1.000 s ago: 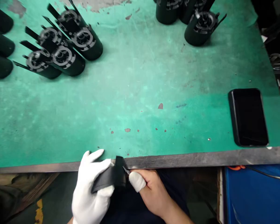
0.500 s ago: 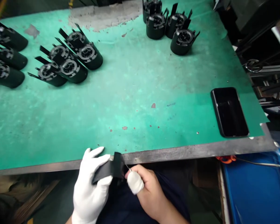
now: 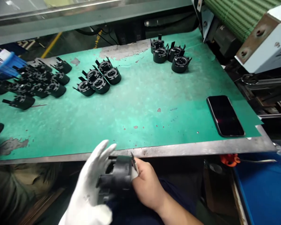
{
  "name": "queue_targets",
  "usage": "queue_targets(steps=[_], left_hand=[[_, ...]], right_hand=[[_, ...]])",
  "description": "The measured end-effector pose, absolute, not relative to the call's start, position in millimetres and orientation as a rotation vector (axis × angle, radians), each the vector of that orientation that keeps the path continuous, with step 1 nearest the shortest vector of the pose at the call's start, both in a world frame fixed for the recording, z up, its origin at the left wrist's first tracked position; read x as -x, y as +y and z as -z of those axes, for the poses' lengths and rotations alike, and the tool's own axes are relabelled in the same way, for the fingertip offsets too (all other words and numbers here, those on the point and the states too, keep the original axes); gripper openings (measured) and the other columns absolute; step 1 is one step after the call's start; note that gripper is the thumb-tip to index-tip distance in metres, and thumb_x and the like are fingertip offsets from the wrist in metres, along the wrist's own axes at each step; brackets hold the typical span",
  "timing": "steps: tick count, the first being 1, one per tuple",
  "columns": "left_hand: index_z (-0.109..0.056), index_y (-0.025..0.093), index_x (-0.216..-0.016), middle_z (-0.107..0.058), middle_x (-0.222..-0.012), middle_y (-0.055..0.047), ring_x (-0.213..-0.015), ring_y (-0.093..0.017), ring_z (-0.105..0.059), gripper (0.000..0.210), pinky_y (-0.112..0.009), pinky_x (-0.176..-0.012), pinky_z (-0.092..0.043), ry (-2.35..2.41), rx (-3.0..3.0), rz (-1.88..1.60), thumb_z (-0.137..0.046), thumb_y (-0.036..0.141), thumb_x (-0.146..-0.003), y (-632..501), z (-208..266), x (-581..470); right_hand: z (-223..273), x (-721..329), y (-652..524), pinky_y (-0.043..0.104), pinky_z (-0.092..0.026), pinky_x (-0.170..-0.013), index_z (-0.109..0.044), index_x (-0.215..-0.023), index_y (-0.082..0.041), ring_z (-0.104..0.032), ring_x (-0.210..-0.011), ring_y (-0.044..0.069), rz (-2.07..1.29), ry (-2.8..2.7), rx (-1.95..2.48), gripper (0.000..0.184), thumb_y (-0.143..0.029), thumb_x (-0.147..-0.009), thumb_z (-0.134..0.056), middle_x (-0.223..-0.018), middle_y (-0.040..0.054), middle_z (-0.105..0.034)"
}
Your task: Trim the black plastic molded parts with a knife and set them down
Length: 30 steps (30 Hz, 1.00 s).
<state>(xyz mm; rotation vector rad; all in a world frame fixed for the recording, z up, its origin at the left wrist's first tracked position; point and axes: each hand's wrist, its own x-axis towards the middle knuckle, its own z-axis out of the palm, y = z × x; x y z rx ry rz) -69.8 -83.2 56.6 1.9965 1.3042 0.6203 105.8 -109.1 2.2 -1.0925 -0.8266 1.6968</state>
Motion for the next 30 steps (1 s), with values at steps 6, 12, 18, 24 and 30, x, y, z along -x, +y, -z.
queue_targets(steps=[6, 12, 18, 24, 30], left_hand=[[-0.038, 0.030, -0.150, -0.052, -0.141, -0.015, -0.127, -0.038, -0.058, 0.083, -0.058, -0.103, -0.055, 1.460, -1.969, -0.712, -0.078, 0.032, -0.078, -78.9, -44.8, 68.8], [-0.056, 0.028, -0.135, -0.048, -0.131, -0.012, -0.123, -0.032, -0.054, 0.057, -0.053, -0.105, -0.051, 1.818, -2.241, -0.631, -0.076, 0.025, -0.082, -84.7, -21.8, 42.9], [-0.053, 0.023, -0.137, -0.045, -0.137, -0.014, -0.128, -0.032, -0.052, 0.066, -0.051, -0.108, -0.050, 1.847, -2.198, -0.741, -0.082, 0.026, -0.078, -88.4, -7.2, 32.9], [-0.058, 0.018, -0.123, -0.048, -0.131, -0.015, -0.122, -0.031, -0.059, 0.060, -0.049, -0.103, -0.053, 1.859, -2.238, -0.816, -0.087, 0.020, -0.071, -86.1, -3.5, 30.8], [-0.058, 0.021, -0.117, -0.051, -0.126, -0.012, -0.116, -0.031, -0.062, 0.057, -0.047, -0.094, -0.057, 1.832, -2.279, -0.902, -0.087, 0.016, -0.068, -81.8, -1.0, 25.9]], right_hand=[[9.7, -106.0, -120.3, 0.026, -0.040, -0.061, -0.069, -0.116, -0.022, -0.048, -0.069, 0.015, -1.775, -0.742, 1.209, 0.038, -0.050, -0.102, -0.048, -0.082, 0.0012, -0.058], [22.1, -116.8, -136.4, 0.030, -0.047, -0.074, -0.071, -0.123, -0.024, -0.050, -0.071, 0.015, -1.826, -0.712, 1.271, 0.040, -0.049, -0.104, -0.046, -0.082, 0.0011, -0.060], [19.7, -114.9, -118.3, 0.036, -0.050, -0.095, -0.074, -0.123, -0.026, -0.065, -0.101, 0.022, -1.790, -0.777, 1.218, 0.031, -0.034, -0.103, -0.052, -0.109, 0.0043, -0.074], [22.1, -117.0, -118.4, 0.034, -0.052, -0.091, -0.075, -0.118, -0.025, -0.068, -0.097, 0.022, -1.771, -0.811, 1.291, 0.029, -0.030, -0.103, -0.051, -0.110, 0.0047, -0.076], [25.2, -113.1, -112.9, 0.031, -0.051, -0.083, -0.074, -0.096, -0.021, -0.065, -0.087, 0.020, -1.716, -0.866, 1.389, 0.029, -0.035, -0.103, -0.050, -0.092, 0.0033, -0.074]])
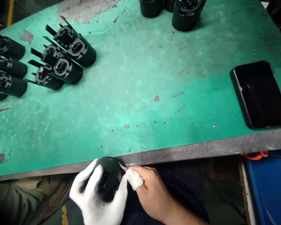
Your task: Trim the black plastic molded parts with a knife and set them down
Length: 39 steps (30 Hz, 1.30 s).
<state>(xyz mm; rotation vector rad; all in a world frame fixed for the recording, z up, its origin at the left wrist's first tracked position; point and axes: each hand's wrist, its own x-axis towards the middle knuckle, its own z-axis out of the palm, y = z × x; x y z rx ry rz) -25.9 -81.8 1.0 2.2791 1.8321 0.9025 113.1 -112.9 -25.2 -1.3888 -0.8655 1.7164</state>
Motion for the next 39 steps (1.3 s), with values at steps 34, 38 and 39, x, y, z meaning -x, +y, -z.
queue_targets(steps=[34, 38, 39], left_hand=[[-0.055, 0.025, -0.090, -0.046, -0.106, -0.002, -0.108, -0.030, -0.064, 0.051, -0.052, -0.084, -0.064, 1.618, -2.403, -1.086, -0.089, 0.006, -0.057, -78.4, 14.4, 37.6], [-0.054, 0.028, -0.093, -0.045, -0.105, -0.003, -0.108, -0.031, -0.063, 0.054, -0.055, -0.083, -0.063, 1.626, -2.374, -1.074, -0.088, 0.005, -0.057, -79.6, 16.2, 38.7], [-0.054, 0.028, -0.093, -0.044, -0.106, -0.003, -0.109, -0.032, -0.063, 0.055, -0.056, -0.084, -0.063, 1.617, -2.378, -1.064, -0.088, 0.005, -0.056, -80.0, 16.9, 39.4]], right_hand=[[26.7, -120.1, -107.7, 0.029, -0.050, -0.077, -0.076, -0.092, -0.022, -0.067, -0.077, 0.019, -1.617, -1.084, 1.388, 0.032, -0.034, -0.103, -0.049, -0.080, 0.0022, -0.073], [23.5, -113.2, -106.8, 0.030, -0.048, -0.074, -0.072, -0.079, -0.022, -0.064, -0.074, 0.019, -1.557, -1.056, 1.442, 0.033, -0.033, -0.102, -0.050, -0.075, 0.0027, -0.070], [22.7, -111.6, -107.1, 0.030, -0.047, -0.074, -0.071, -0.078, -0.022, -0.063, -0.074, 0.020, -1.548, -1.051, 1.455, 0.033, -0.033, -0.102, -0.050, -0.073, 0.0027, -0.068]])
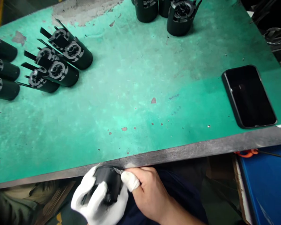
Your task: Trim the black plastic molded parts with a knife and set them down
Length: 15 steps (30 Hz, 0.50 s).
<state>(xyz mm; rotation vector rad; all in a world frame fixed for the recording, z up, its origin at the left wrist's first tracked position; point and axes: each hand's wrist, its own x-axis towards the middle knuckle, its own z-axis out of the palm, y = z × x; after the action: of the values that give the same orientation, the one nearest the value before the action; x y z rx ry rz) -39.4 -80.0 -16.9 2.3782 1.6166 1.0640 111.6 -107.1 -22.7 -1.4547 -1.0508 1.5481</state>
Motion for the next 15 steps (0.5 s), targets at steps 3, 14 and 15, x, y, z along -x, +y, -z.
queue_targets(steps=[3, 14, 15], left_hand=[[-0.053, 0.026, -0.093, -0.043, -0.108, -0.003, -0.110, -0.032, -0.062, 0.057, -0.057, -0.087, -0.063, 1.559, -2.414, -1.106, -0.089, 0.006, -0.053, -81.4, 20.3, 41.7], [-0.054, 0.022, -0.087, -0.043, -0.109, -0.003, -0.113, -0.031, -0.063, 0.054, -0.054, -0.090, -0.062, 1.517, -2.447, -1.092, -0.090, 0.001, -0.051, -81.0, 19.1, 40.3], [-0.055, 0.022, -0.086, -0.043, -0.110, -0.003, -0.113, -0.031, -0.063, 0.054, -0.054, -0.090, -0.062, 1.517, -2.437, -1.111, -0.090, 0.001, -0.050, -81.0, 19.7, 39.6]], right_hand=[[22.6, -108.0, -108.1, 0.030, -0.045, -0.072, -0.064, -0.074, -0.021, -0.058, -0.072, 0.018, -1.538, -1.023, 1.483, 0.033, -0.030, -0.102, -0.048, -0.072, 0.0018, -0.064], [35.9, -121.9, -107.8, 0.029, -0.034, -0.064, -0.044, -0.067, -0.021, -0.040, -0.067, 0.014, -1.701, -1.042, 1.340, 0.041, -0.040, -0.103, -0.043, -0.067, -0.0035, -0.042], [35.0, -122.4, -107.1, 0.029, -0.034, -0.065, -0.043, -0.066, -0.021, -0.039, -0.068, 0.014, -1.706, -1.047, 1.343, 0.041, -0.040, -0.103, -0.043, -0.068, -0.0035, -0.042]])
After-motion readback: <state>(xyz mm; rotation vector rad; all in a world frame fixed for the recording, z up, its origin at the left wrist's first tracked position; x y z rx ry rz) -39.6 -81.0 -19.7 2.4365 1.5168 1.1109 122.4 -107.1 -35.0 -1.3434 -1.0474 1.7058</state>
